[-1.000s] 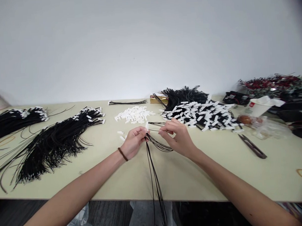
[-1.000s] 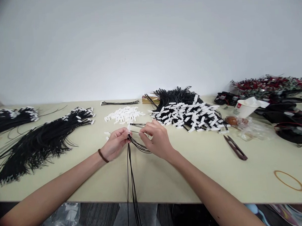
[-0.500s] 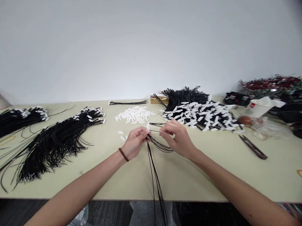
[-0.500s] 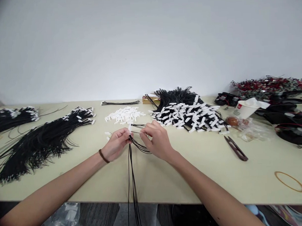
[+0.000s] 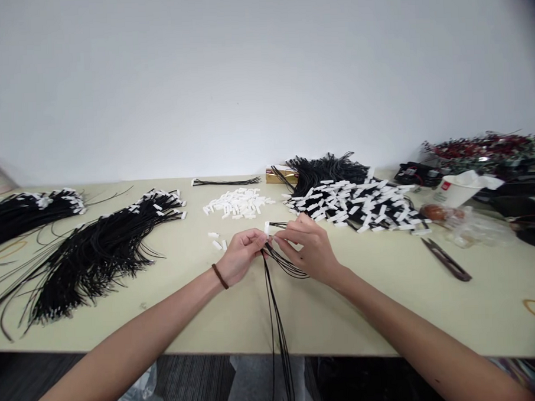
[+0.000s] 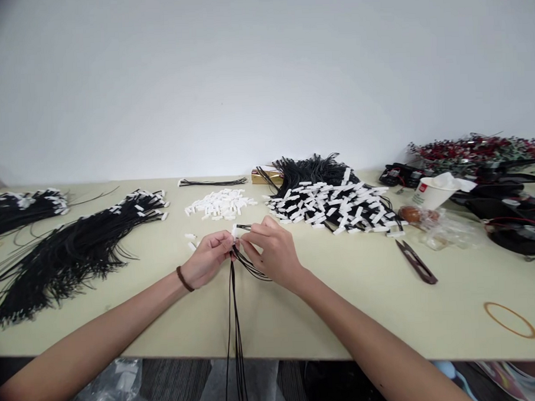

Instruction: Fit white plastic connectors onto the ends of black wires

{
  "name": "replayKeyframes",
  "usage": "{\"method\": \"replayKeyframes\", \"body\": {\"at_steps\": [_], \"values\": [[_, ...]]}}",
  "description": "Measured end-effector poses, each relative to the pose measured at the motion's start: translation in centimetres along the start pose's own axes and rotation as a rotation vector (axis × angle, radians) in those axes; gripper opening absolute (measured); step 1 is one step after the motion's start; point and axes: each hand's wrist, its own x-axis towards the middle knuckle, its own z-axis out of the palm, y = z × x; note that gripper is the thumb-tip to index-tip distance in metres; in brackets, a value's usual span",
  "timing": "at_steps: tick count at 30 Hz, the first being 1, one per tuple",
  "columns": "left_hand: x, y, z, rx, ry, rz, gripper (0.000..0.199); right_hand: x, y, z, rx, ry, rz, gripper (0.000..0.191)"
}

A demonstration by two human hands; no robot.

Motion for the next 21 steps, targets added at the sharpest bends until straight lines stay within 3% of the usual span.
{"method": "replayKeyframes", "body": {"at_steps": [5, 11, 21], "values": [[0.2, 0.1, -0.1, 0.009, 0.077, -0.015, 0.029, 0.1, 0.1, 0.3, -0.059, 0.047, -0.027, 0.015], [0.3, 0.0, -0.2, 0.04, 0.143, -0.05, 0.027, -0.2, -0.2, 0.5, -0.122, -0.079, -0.381, 0.022], [0.4, -0.4, -0.4, 0.044, 0.174, -0.103, 0.027, -0.3, 0.1, 1.1, -0.111, -0.115, -0.452, 0.016]]}}
